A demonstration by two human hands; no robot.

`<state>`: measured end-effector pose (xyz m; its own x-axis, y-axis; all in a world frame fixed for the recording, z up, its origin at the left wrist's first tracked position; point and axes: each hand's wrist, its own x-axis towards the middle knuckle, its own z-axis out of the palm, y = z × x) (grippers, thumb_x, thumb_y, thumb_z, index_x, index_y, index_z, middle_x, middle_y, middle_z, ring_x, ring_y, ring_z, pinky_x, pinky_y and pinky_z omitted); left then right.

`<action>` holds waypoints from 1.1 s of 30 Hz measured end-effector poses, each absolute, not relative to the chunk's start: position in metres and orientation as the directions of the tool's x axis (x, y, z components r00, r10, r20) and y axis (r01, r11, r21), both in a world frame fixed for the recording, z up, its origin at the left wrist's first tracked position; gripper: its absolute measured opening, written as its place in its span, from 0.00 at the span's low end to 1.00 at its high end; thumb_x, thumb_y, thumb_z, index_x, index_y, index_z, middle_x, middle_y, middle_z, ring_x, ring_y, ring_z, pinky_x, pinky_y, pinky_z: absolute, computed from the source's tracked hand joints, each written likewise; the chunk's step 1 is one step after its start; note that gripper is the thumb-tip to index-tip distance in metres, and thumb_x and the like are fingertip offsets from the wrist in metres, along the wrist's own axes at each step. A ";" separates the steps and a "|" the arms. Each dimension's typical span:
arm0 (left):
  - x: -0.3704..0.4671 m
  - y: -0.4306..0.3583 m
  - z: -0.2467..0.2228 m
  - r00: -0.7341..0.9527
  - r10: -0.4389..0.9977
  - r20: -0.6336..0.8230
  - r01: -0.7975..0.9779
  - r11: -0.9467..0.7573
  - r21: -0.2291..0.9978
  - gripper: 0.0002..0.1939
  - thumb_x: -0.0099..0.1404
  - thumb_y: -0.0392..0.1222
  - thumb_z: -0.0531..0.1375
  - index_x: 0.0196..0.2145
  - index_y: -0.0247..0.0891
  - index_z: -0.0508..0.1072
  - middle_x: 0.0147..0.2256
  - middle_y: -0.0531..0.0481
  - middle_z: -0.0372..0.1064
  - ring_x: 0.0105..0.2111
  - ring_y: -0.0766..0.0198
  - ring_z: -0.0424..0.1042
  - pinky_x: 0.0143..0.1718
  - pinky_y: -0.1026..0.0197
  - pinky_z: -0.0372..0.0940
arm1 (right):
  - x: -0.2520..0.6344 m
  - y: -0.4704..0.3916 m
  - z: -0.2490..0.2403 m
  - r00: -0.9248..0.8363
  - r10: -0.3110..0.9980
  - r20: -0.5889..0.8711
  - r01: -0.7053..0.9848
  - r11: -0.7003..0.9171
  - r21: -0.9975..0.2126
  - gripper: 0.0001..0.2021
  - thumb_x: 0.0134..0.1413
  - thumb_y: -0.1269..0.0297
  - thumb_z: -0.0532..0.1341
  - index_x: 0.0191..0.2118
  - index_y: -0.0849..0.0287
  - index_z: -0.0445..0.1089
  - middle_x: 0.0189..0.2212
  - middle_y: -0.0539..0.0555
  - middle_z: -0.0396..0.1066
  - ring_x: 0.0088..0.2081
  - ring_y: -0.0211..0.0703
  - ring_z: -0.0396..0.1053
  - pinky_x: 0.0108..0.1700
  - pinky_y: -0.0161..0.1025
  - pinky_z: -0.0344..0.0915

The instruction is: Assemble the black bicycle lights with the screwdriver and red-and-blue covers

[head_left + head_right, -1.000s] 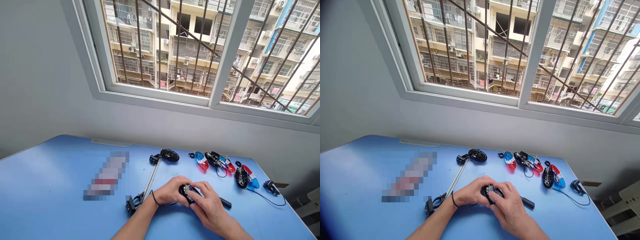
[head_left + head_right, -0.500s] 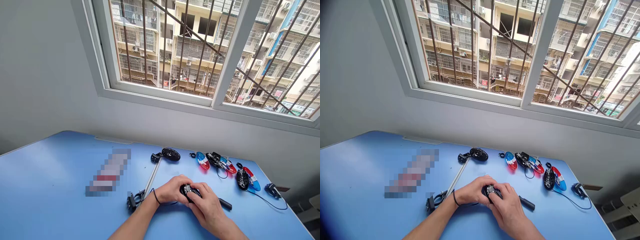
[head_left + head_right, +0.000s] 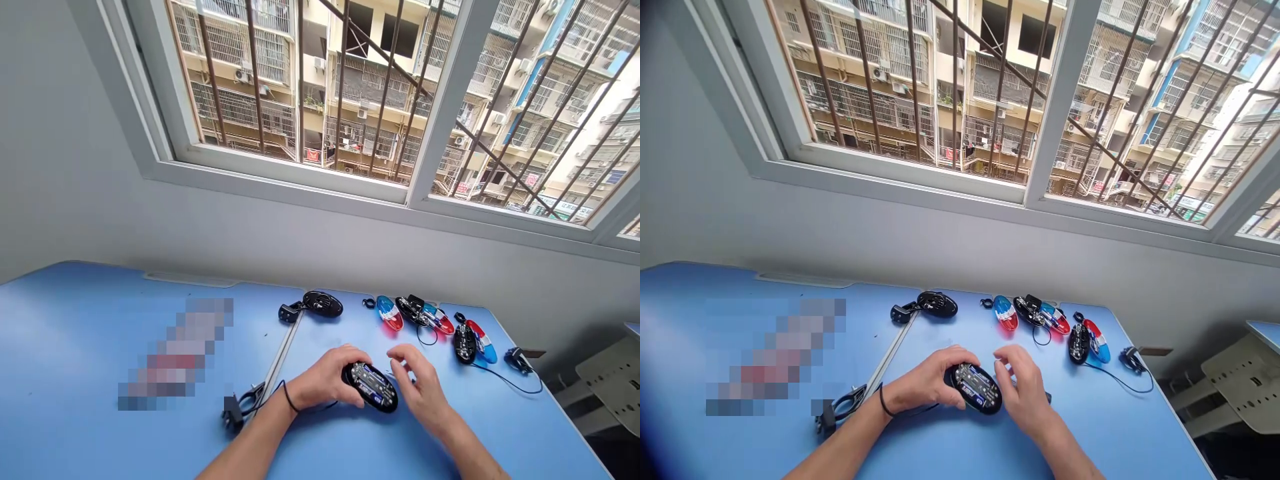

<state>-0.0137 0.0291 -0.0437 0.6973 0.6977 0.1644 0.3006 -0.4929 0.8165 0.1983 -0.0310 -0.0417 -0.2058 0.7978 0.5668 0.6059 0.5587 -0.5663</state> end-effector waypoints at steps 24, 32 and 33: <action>-0.012 0.026 -0.050 0.612 0.762 0.210 0.410 -0.533 0.740 0.32 0.47 0.39 0.68 0.50 0.42 0.65 0.45 0.47 0.68 0.44 0.52 0.66 0.46 0.53 0.63 | 0.212 -0.027 -0.055 -0.383 0.858 0.341 0.843 0.476 -0.250 0.14 0.48 0.69 0.67 0.42 0.56 0.66 0.34 0.50 0.74 0.34 0.45 0.69 0.35 0.39 0.61; -0.014 0.026 -0.048 0.576 0.797 0.182 0.413 -0.475 0.777 0.28 0.46 0.37 0.68 0.45 0.42 0.65 0.43 0.49 0.67 0.43 0.54 0.66 0.46 0.55 0.62 | 0.206 -0.034 -0.048 -0.345 0.885 0.313 0.877 0.423 -0.228 0.12 0.44 0.66 0.69 0.33 0.56 0.65 0.29 0.48 0.71 0.31 0.43 0.65 0.32 0.37 0.56; -0.014 0.026 -0.047 0.566 0.807 0.172 0.422 -0.462 0.780 0.27 0.46 0.37 0.67 0.44 0.42 0.65 0.42 0.50 0.67 0.41 0.55 0.66 0.44 0.56 0.62 | 0.206 -0.035 -0.048 -0.337 0.891 0.303 0.883 0.411 -0.228 0.12 0.44 0.65 0.69 0.32 0.56 0.65 0.28 0.48 0.70 0.30 0.43 0.65 0.32 0.37 0.56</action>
<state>-0.0138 0.0259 -0.0469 0.5658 0.8065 0.1716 0.4222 -0.4622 0.7798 0.2056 -0.0347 -0.0476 -0.3373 0.8914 0.3028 0.8826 0.4113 -0.2278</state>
